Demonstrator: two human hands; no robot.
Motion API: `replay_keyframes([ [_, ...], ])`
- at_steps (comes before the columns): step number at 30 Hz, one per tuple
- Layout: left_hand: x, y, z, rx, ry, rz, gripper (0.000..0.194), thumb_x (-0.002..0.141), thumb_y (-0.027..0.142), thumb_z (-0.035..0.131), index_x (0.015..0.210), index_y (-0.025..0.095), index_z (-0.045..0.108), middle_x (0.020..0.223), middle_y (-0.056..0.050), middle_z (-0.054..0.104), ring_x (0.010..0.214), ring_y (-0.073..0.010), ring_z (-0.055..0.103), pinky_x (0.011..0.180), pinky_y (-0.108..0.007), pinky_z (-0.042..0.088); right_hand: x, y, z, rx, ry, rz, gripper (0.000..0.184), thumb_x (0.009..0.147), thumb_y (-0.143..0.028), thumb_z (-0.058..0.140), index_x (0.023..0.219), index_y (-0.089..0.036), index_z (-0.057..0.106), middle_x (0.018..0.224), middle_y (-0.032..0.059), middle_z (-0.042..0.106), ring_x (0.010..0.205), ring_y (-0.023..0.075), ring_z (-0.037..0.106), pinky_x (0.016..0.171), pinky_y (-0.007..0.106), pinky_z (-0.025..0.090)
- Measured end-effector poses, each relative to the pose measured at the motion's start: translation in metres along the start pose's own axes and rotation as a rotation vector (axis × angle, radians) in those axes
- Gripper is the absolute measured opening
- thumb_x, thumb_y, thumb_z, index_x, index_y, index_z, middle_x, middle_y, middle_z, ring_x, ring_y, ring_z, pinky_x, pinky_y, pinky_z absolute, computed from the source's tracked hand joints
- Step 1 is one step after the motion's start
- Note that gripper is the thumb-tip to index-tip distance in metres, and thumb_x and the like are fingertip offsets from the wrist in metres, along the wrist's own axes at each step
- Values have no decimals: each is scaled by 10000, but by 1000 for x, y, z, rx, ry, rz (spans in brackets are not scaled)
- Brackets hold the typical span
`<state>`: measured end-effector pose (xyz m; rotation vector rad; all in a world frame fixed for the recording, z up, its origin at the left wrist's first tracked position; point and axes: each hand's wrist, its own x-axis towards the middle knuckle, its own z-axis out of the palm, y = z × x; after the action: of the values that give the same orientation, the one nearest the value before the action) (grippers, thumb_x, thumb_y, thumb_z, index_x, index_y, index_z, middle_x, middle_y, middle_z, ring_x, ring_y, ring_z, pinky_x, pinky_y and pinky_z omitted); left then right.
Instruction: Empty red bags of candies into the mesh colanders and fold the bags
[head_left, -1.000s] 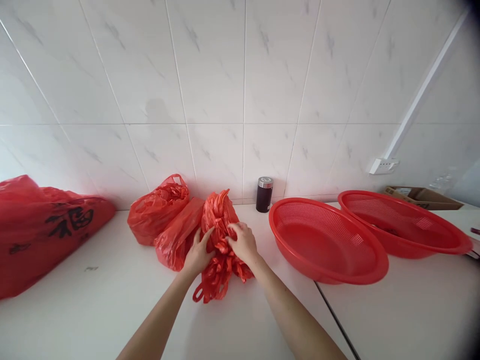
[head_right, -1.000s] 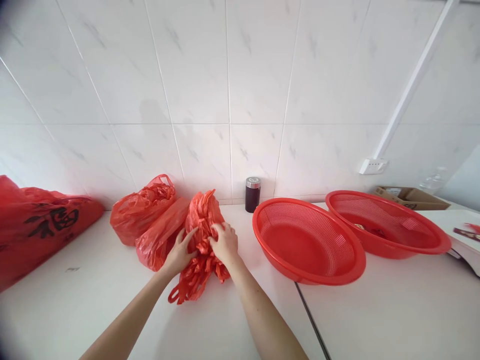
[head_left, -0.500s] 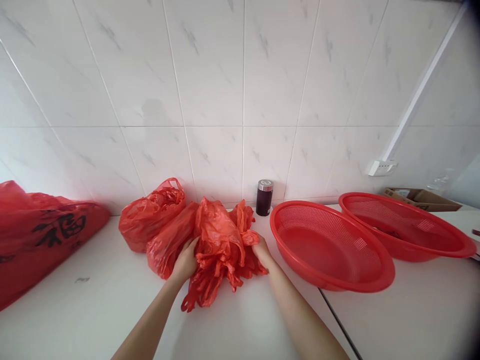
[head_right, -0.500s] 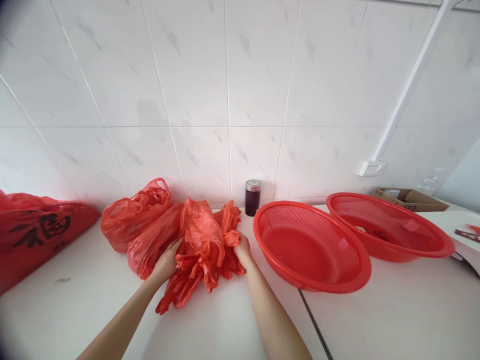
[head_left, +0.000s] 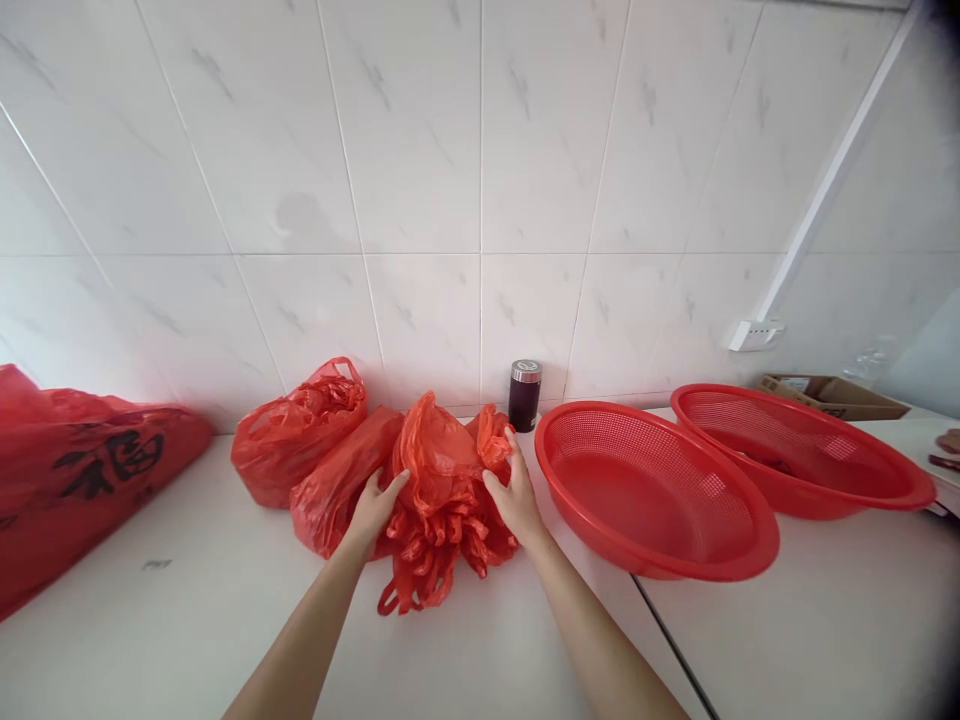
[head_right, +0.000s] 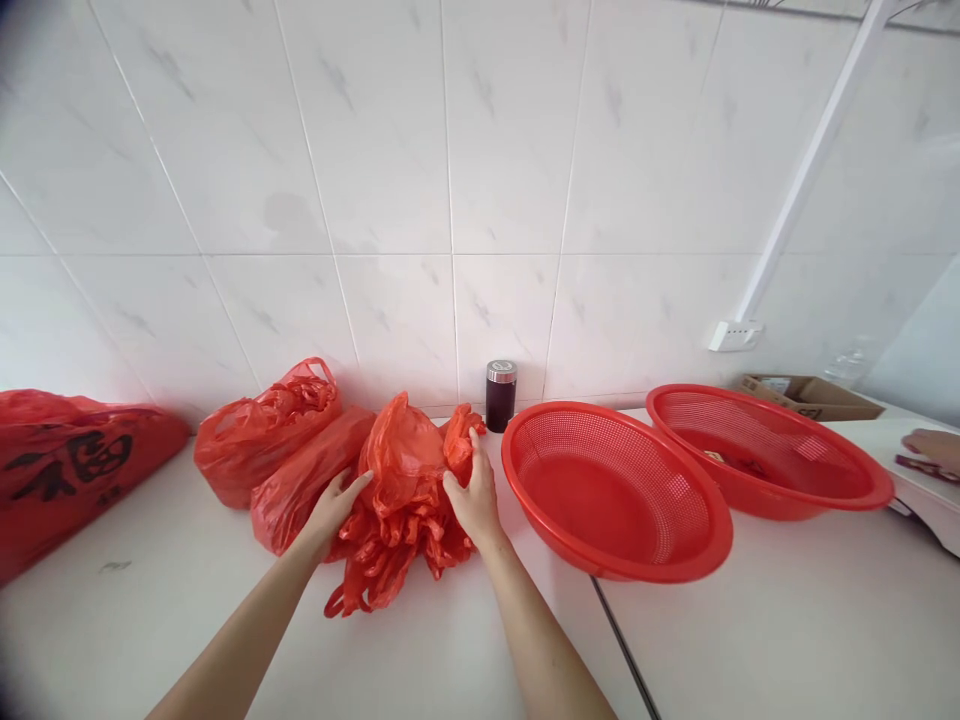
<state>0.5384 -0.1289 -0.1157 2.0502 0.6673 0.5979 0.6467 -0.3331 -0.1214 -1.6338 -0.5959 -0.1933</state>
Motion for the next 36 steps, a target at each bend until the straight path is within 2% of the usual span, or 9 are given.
replay_keyframes([
  [6,-12,39,9,-161,-124,113,444,935,432,439,1298,192,530,1326,-118,601,1184,-229,583,992,-391,473,2,-40,4,-107,-84,-87,834,815,-483,607,1508,-320,172,1560,40,238,1440,242,191,1140,461,249],
  [10,-21,53,32,-168,-226,293,397,925,333,412,1267,219,576,1303,-46,629,1234,-204,546,1040,-339,428,8,-30,11,-17,-115,47,906,719,-425,696,1492,-315,236,1546,71,251,1423,282,230,1123,498,256],
  [15,-25,42,48,-47,-30,368,351,898,302,448,1219,221,566,1340,-86,536,1299,-202,456,1116,-368,325,15,-1,0,188,-44,160,587,742,-252,552,1325,-219,493,1342,94,548,1243,263,507,1052,451,378],
  [20,-17,24,39,188,150,318,342,858,305,521,1174,199,596,1385,-145,434,1327,-282,400,1100,-452,339,13,2,-11,311,-60,177,532,817,-331,461,1336,-216,481,1227,87,635,1087,239,630,882,367,525],
  [25,-19,26,26,443,173,336,409,844,242,521,1240,171,595,1514,-180,302,1405,-395,235,1094,-582,266,8,15,-9,262,60,280,585,797,-393,467,1351,-205,464,1302,119,577,1144,255,596,893,373,524],
  [29,-30,34,25,560,41,502,439,798,147,536,1221,215,629,1555,-107,297,1444,-343,161,1152,-524,164,-7,16,-19,163,151,332,624,791,-373,502,1377,-166,443,1386,156,497,1243,295,517,973,446,472],
  [32,-33,36,36,582,-60,604,459,746,103,579,1178,231,665,1496,-95,419,1416,-336,262,1163,-512,133,-26,-22,-25,2,149,157,578,839,-325,502,1400,-203,437,1476,110,399,1376,287,347,1108,499,314],
  [34,-32,39,53,554,-86,640,426,776,127,596,1183,235,658,1457,-93,473,1396,-319,309,1166,-512,130,-37,-62,-18,-289,61,-146,511,890,-271,455,1401,-252,449,1529,56,317,1433,280,210,1151,533,208],
  [36,-31,43,75,492,-65,640,367,850,224,595,1215,240,618,1439,-86,488,1348,-288,384,1142,-521,210,-39,-97,-2,-491,-57,-313,492,913,-215,418,1399,-289,450,1556,28,259,1449,276,153,1151,543,191],
])
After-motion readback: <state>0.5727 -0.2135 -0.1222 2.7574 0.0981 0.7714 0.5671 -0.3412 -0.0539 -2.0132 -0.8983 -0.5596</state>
